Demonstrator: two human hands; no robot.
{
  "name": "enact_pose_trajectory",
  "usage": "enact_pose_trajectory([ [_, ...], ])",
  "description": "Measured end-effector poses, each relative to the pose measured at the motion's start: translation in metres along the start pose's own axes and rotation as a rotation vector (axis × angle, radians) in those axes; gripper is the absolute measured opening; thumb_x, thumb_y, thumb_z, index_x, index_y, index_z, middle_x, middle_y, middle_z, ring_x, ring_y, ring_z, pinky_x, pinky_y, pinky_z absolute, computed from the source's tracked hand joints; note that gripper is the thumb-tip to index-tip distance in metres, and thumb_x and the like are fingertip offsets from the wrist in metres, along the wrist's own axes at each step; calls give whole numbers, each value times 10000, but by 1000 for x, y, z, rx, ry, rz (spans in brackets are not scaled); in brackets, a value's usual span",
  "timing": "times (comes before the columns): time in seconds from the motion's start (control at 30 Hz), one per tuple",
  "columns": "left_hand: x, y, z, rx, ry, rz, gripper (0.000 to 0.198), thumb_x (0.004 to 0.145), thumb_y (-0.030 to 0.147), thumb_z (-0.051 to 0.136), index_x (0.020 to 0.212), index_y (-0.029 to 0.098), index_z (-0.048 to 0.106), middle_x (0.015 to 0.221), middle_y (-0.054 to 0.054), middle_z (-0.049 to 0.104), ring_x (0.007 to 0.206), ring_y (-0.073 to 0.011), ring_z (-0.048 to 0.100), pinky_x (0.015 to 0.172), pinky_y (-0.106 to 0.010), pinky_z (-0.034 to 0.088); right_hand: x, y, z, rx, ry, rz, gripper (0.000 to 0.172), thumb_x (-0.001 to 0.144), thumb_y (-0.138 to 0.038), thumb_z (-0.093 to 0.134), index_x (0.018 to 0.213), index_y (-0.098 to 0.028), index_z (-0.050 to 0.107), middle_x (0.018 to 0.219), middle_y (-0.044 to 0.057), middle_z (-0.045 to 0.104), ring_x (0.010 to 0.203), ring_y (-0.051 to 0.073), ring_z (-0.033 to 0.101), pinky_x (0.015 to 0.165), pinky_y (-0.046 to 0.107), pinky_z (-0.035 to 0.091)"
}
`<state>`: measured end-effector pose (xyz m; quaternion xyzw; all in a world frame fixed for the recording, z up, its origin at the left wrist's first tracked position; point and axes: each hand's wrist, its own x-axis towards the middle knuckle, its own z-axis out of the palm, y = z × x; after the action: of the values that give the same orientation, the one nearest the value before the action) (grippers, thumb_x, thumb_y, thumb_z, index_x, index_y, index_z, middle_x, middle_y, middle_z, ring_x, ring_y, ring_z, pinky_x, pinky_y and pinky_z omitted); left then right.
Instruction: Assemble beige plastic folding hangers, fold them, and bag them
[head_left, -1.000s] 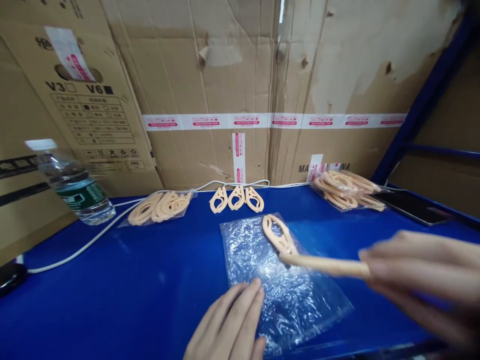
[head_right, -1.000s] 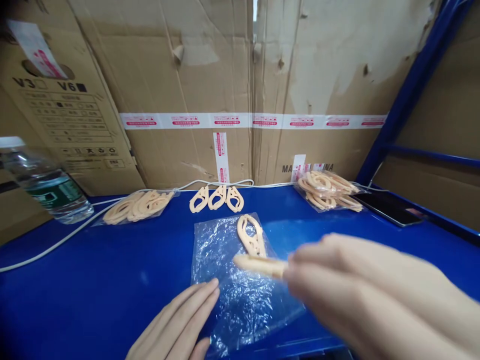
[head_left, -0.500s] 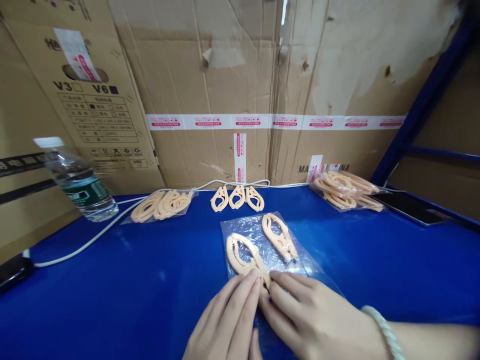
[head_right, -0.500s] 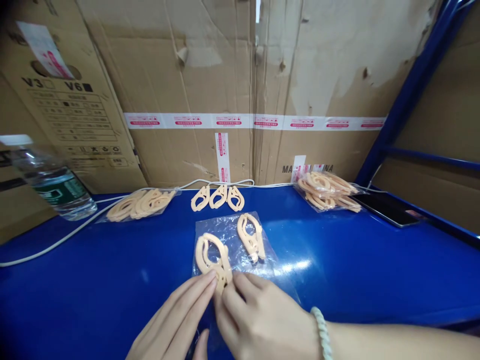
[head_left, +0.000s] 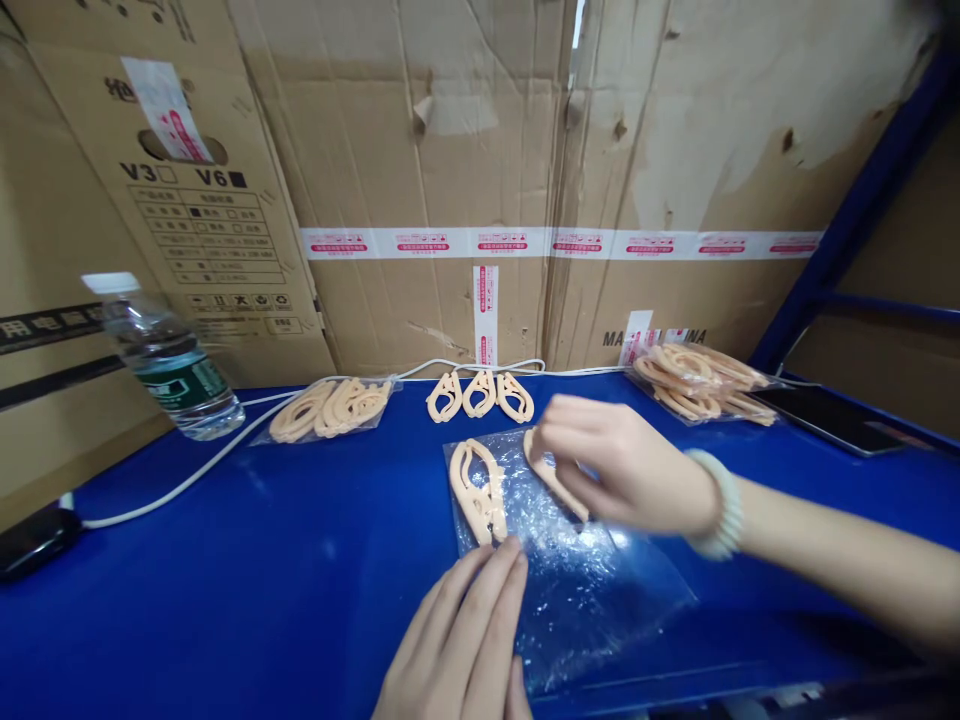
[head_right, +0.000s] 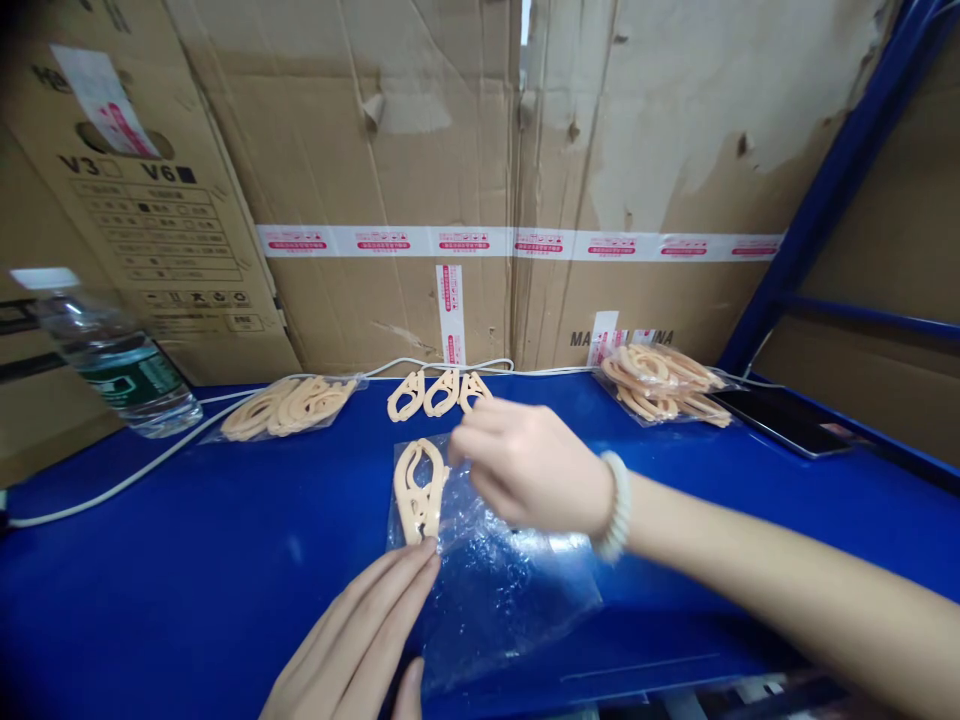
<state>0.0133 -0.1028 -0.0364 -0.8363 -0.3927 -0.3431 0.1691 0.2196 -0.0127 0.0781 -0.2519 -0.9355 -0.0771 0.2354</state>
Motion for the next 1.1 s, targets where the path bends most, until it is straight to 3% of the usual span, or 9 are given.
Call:
enact_pose_trajectory([
  [0.1,0,0,-1,-9,-2,5,506,849,28,431,1336,111,537,1353,-76,587,1247,-246,536,980,-349,537,22,62,25,-110,-275,99,450,789,15,419,1188,-111,585,1130,147,646,1059,233,560,917,393,479],
  [0.23,-1,-1,-2,-16,9,9,522,837,26,432,1340,116,537,1351,-67,591,1244,-239,541,970,-338,550,40,126,64,-149,-402,159,661,686,90,500,1313,-120,533,1411,186,499,1285,291,461,1030,443,410],
  [0.37,0,0,-1,6,14,-6,533,827,24,417,1337,118,542,1352,-67,591,1238,-242,550,965,-347,561,40,151,79,-191,-451,233,686,713,54,533,1367,-147,483,1451,189,442,1287,299,473,1007,413,427],
  [0.47,0,0,-1,-1,14,-13,535,822,29,423,1333,126,548,1350,-62,594,1231,-241,559,971,-342,562,26,156,72,-227,-468,317,567,754,-15,543,1303,-153,514,1349,187,531,1186,302,553,932,395,466],
  [0.63,1,0,-3,12,-2,14,520,840,37,426,1348,92,521,1350,-99,589,1238,-258,551,955,-368,572,-11,149,51,-238,-500,413,328,786,-101,558,1113,-115,580,970,165,677,857,270,666,739,327,507],
  [0.83,2,1,-5,29,-23,13,530,844,28,405,1362,86,500,1364,-100,576,1251,-259,536,941,-379,574,-57,111,28,-220,-318,408,332,967,-160,317,1182,-105,564,1127,193,590,897,234,663,831,362,529],
  [0.9,2,2,-4,31,-27,8,533,847,31,401,1368,92,494,1372,-93,568,1257,-256,529,946,-375,568,-65,91,17,-214,-188,379,341,990,-192,290,1187,-121,560,1134,180,571,936,233,653,852,374,534],
  [1.03,2,2,-3,34,-27,-7,543,849,31,400,1379,114,487,1395,-72,549,1274,-248,510,963,-365,548,-73,38,-10,-193,288,215,296,952,-156,451,1206,-263,560,1017,85,638,889,218,662,751,348,558],
  [1.1,2,2,-3,39,-32,-12,549,848,26,399,1383,117,481,1406,-68,537,1281,-245,502,968,-362,540,-79,8,-22,-222,419,224,352,915,-111,520,1206,-305,564,1004,66,666,894,214,672,759,337,558],
])
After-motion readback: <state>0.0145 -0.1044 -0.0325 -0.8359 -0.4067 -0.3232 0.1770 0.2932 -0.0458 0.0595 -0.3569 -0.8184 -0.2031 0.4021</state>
